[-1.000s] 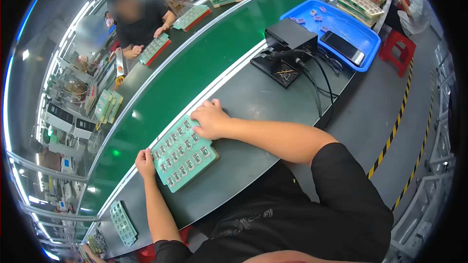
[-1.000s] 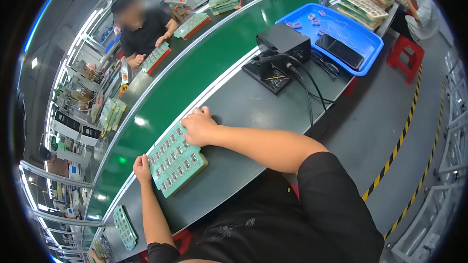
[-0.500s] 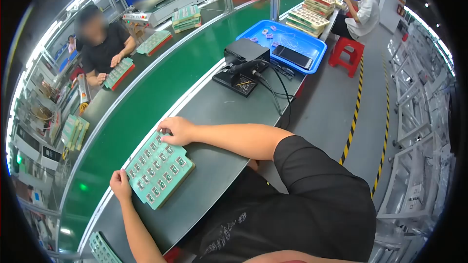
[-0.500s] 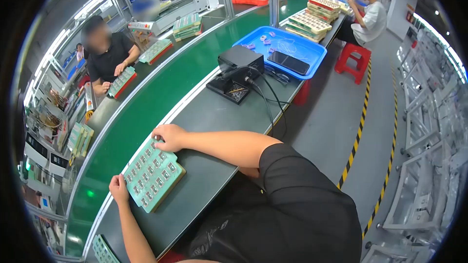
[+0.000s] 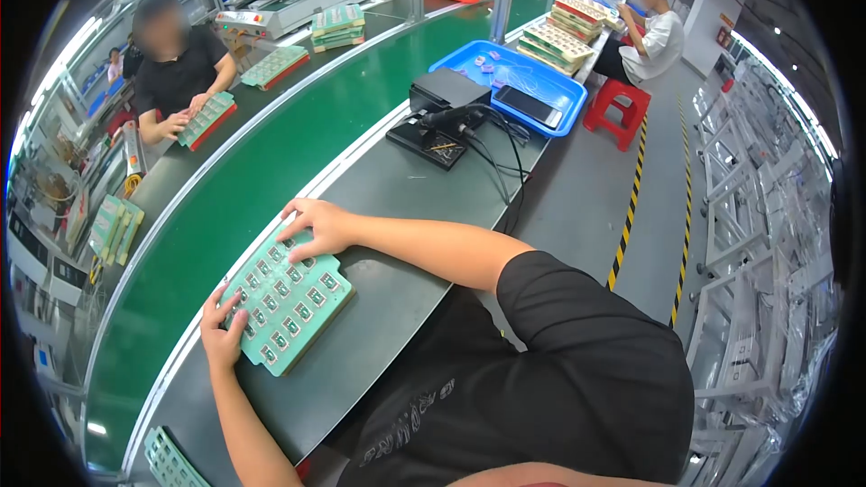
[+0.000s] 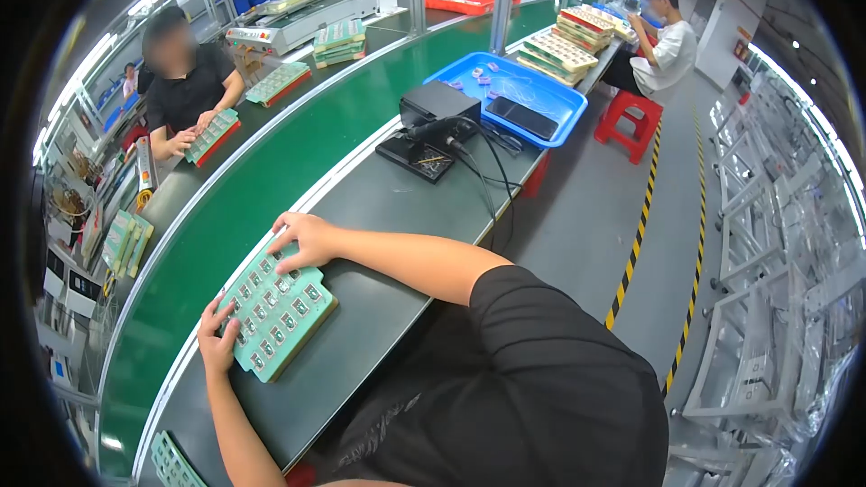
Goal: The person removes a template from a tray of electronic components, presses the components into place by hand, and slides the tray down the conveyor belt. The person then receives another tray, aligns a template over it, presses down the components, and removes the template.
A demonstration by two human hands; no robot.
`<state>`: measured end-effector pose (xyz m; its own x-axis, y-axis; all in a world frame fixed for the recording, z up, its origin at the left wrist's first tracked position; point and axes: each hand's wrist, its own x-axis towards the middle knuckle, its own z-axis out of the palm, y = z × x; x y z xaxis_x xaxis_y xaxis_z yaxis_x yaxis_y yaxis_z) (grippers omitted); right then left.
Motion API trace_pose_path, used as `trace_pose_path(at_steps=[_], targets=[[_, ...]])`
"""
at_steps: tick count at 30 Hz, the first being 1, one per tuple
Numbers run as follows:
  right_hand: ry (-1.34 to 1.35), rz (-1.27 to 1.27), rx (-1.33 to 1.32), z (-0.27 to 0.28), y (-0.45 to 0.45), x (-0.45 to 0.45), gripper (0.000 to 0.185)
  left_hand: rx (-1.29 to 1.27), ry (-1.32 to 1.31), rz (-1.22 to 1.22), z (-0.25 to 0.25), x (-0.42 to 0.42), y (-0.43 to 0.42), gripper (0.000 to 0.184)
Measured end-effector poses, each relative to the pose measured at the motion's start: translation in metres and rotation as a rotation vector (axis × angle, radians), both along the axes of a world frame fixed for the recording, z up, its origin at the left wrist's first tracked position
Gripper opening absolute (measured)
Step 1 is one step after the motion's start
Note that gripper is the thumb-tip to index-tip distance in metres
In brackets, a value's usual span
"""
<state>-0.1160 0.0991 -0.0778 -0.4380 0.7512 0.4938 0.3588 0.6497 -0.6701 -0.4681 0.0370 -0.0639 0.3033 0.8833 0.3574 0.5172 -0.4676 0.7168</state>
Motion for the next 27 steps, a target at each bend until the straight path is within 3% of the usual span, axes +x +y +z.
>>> trace_pose_path(at_steps=[3,10,13,16,19,23,27], targets=[[-0.009,-0.003,-0.022,-0.001,0.003,-0.001,0.042,-0.032,-0.147,0.029,-0.008,0.000,0.003,0.020],[0.007,0.011,0.050,-0.005,0.006,-0.001,0.035,-0.177,-0.272,0.197,-0.018,-0.008,0.008,0.013],[0.010,-0.022,-0.009,-0.004,0.005,-0.001,0.027,-0.034,-0.183,0.281,-0.016,-0.003,0.003,0.007],[0.054,-0.084,0.068,0.000,0.004,-0.003,0.021,-0.091,-0.249,0.380,-0.024,-0.004,0.002,0.006],[0.075,-0.084,-0.032,0.003,0.000,-0.003,0.015,-0.088,-0.253,0.358,-0.014,0.001,-0.004,0.004],[0.151,-0.077,-0.089,0.010,-0.005,-0.007,0.012,-0.067,-0.127,0.235,0.006,0.008,-0.011,0.024],[0.054,-0.083,-0.008,0.018,-0.008,-0.007,0.016,-0.054,-0.057,0.119,0.015,0.007,-0.010,0.034]])
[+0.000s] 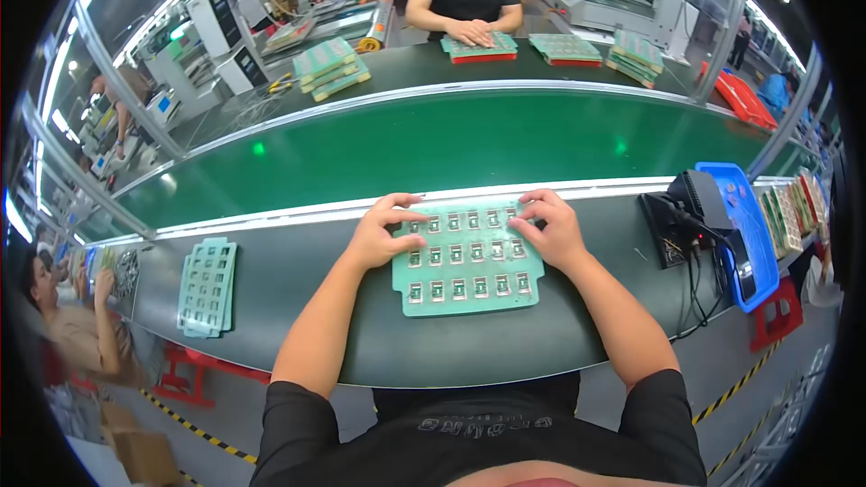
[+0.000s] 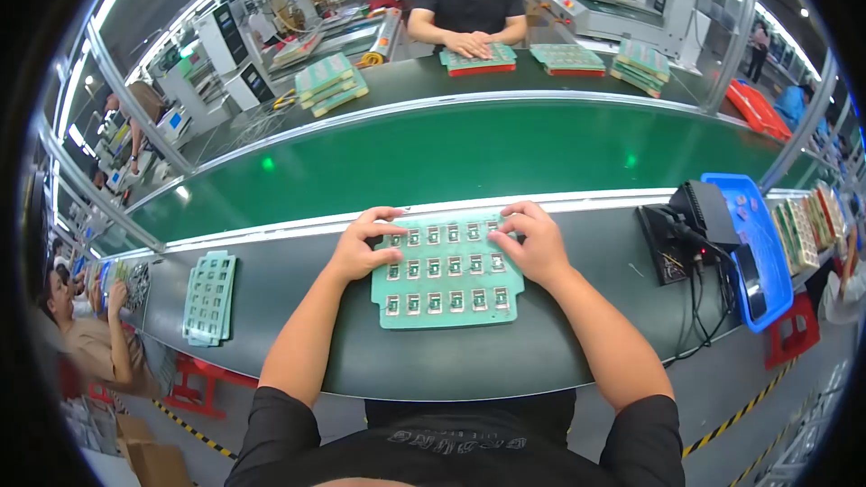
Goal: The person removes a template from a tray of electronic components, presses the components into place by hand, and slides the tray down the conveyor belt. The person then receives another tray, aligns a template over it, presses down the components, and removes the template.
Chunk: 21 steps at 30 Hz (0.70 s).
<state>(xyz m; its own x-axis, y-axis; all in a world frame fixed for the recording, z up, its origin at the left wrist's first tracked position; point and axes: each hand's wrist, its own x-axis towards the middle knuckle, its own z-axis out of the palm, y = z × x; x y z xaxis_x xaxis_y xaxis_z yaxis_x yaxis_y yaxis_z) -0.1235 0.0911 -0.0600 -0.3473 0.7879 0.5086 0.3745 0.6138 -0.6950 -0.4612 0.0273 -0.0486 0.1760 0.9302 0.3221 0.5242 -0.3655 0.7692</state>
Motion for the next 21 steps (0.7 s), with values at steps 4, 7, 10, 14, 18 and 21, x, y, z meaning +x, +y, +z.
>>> trace_pose_path(at_steps=[4,7,10,14,18,21], targets=[[-0.005,0.006,0.013,0.002,0.000,0.000,0.017,-0.029,-0.036,0.041,-0.009,-0.003,-0.002,0.022],[0.015,-0.013,0.000,0.002,0.000,-0.002,0.017,-0.044,-0.084,0.143,-0.012,0.002,-0.005,0.009],[-0.046,-0.023,0.094,-0.001,0.004,0.001,0.015,0.024,-0.127,0.158,-0.034,-0.005,0.002,0.007],[0.012,-0.010,0.014,-0.003,0.005,0.002,0.015,0.030,-0.258,0.164,-0.032,0.000,0.001,0.004],[0.019,-0.032,-0.081,-0.002,0.001,0.005,0.014,0.150,-0.290,0.207,-0.034,-0.004,0.006,0.006],[0.098,-0.020,-0.077,-0.006,0.003,0.005,0.015,0.160,-0.371,0.215,-0.032,-0.006,0.005,0.010]])
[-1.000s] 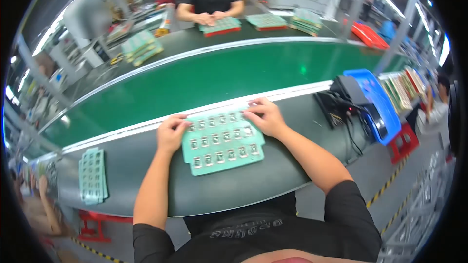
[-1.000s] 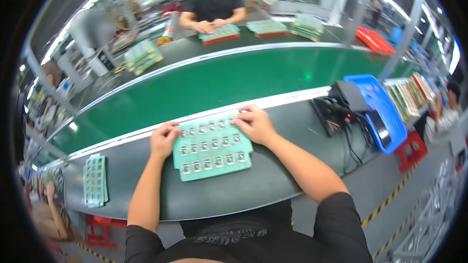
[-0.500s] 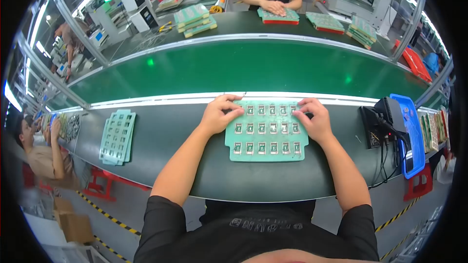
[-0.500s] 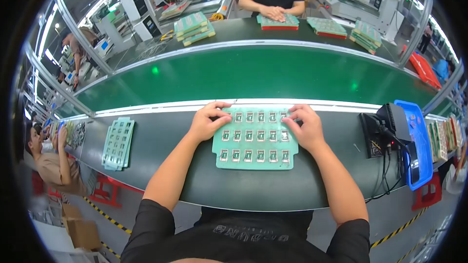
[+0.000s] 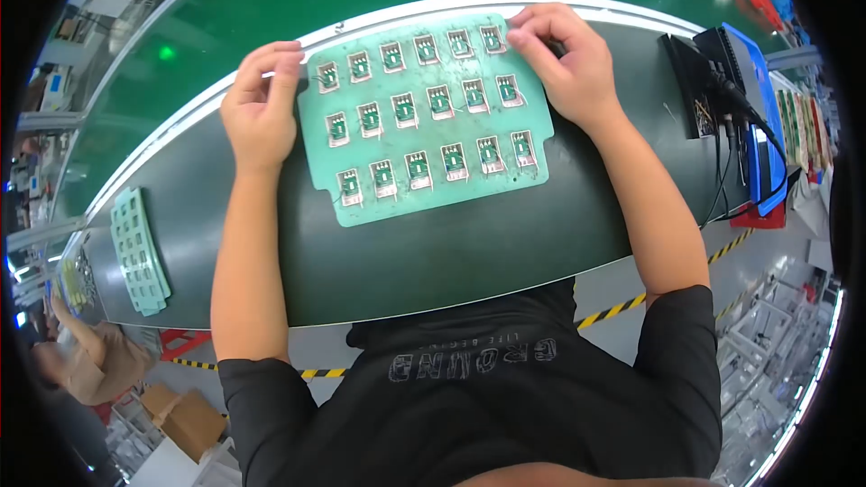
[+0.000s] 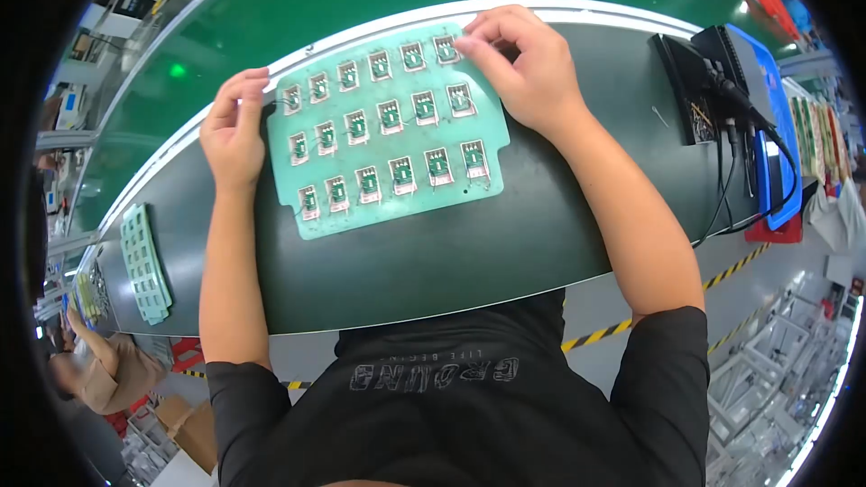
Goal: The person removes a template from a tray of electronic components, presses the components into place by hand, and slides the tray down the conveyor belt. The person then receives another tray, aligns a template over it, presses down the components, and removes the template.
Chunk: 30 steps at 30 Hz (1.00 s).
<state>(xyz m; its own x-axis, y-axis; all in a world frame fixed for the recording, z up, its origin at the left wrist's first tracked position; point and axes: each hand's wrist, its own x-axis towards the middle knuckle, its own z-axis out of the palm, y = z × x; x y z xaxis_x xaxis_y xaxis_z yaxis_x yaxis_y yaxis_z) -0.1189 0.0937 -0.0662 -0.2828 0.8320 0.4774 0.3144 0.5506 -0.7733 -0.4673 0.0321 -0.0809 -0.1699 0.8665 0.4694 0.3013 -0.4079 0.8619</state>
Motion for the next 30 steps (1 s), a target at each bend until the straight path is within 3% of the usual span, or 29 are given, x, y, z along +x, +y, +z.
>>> trace_pose_path(at_steps=[6,7,10,12,21,24,27,30], targets=[[0.064,0.089,0.031,0.001,0.002,0.008,0.013,-0.060,0.060,-0.199,0.014,0.005,-0.001,0.021],[-0.131,0.141,0.148,0.000,0.007,0.014,0.031,-0.075,0.167,-0.213,0.014,0.004,-0.001,0.023],[-0.106,0.193,0.181,0.001,0.013,0.006,0.012,-0.035,0.382,-0.257,0.011,-0.002,0.003,0.019],[-0.114,0.146,0.151,0.001,0.012,0.003,0.010,-0.068,0.235,-0.231,0.007,-0.001,0.005,0.014],[-0.050,0.072,0.157,-0.017,0.022,0.009,0.010,-0.129,0.263,-0.013,0.001,-0.015,-0.002,0.015],[-0.028,0.063,-0.033,-0.008,0.016,0.012,0.011,-0.207,-0.013,0.084,-0.002,-0.022,-0.002,0.018],[0.080,0.137,-0.085,-0.005,0.012,0.013,0.013,-0.146,-0.107,-0.130,-0.001,-0.038,0.001,0.026],[-0.040,0.236,0.050,0.000,0.007,0.016,0.014,-0.086,0.124,-0.242,0.006,-0.015,0.003,0.021]])
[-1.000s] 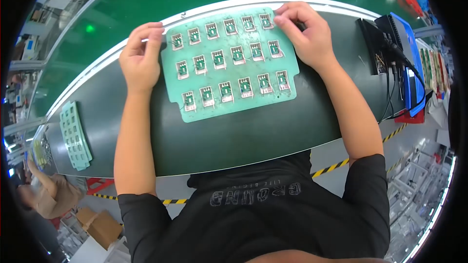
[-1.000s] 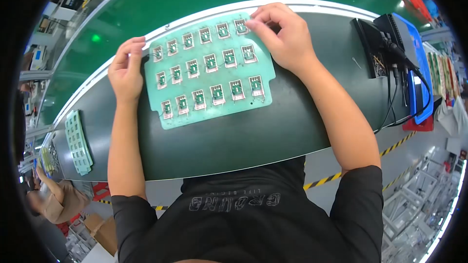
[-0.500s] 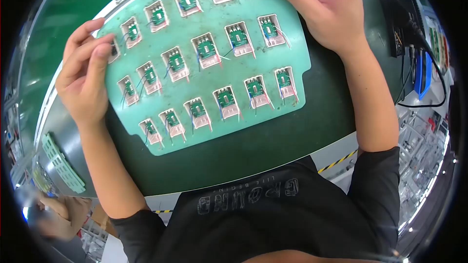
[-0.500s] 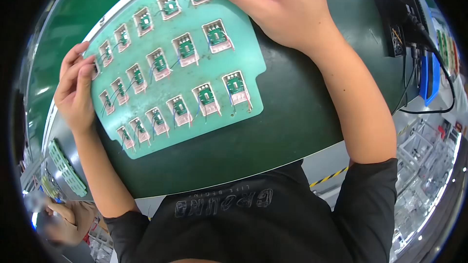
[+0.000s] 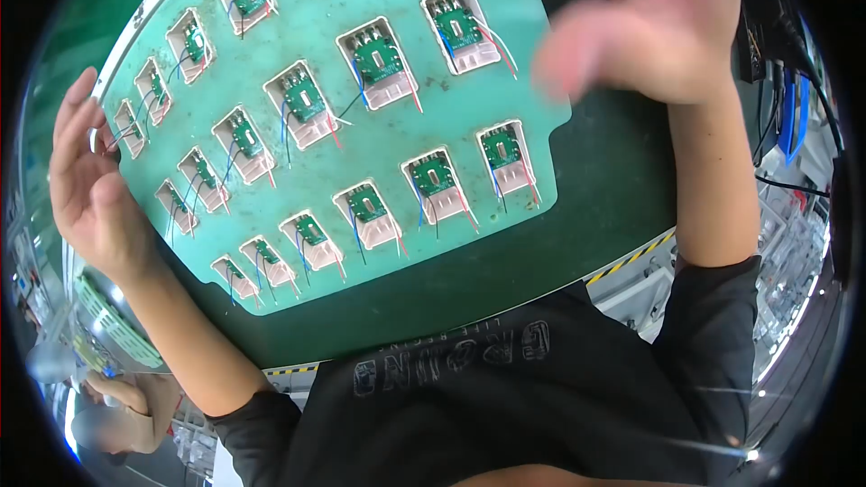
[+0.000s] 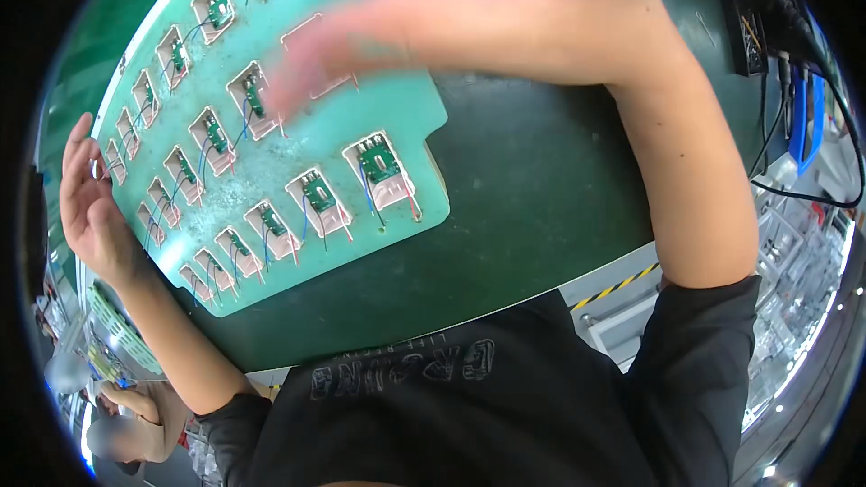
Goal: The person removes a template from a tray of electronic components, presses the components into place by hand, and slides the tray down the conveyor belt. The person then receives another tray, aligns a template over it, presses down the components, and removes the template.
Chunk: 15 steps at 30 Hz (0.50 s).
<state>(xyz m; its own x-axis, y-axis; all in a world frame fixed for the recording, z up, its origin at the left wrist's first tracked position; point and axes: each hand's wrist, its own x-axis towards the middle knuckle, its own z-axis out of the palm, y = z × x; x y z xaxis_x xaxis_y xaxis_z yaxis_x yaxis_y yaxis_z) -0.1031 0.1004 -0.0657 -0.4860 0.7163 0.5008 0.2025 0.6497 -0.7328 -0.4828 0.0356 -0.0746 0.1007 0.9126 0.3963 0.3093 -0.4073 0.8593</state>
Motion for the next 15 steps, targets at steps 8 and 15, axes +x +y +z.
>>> trace_pose_path(at_steps=[8,15], targets=[[-0.134,0.206,0.345,0.003,0.007,0.002,0.018,-0.007,0.218,0.102,0.000,0.000,-0.002,0.011],[-0.170,0.212,0.339,0.010,0.014,0.008,0.021,0.020,0.189,0.184,-0.005,-0.004,-0.002,0.010]])
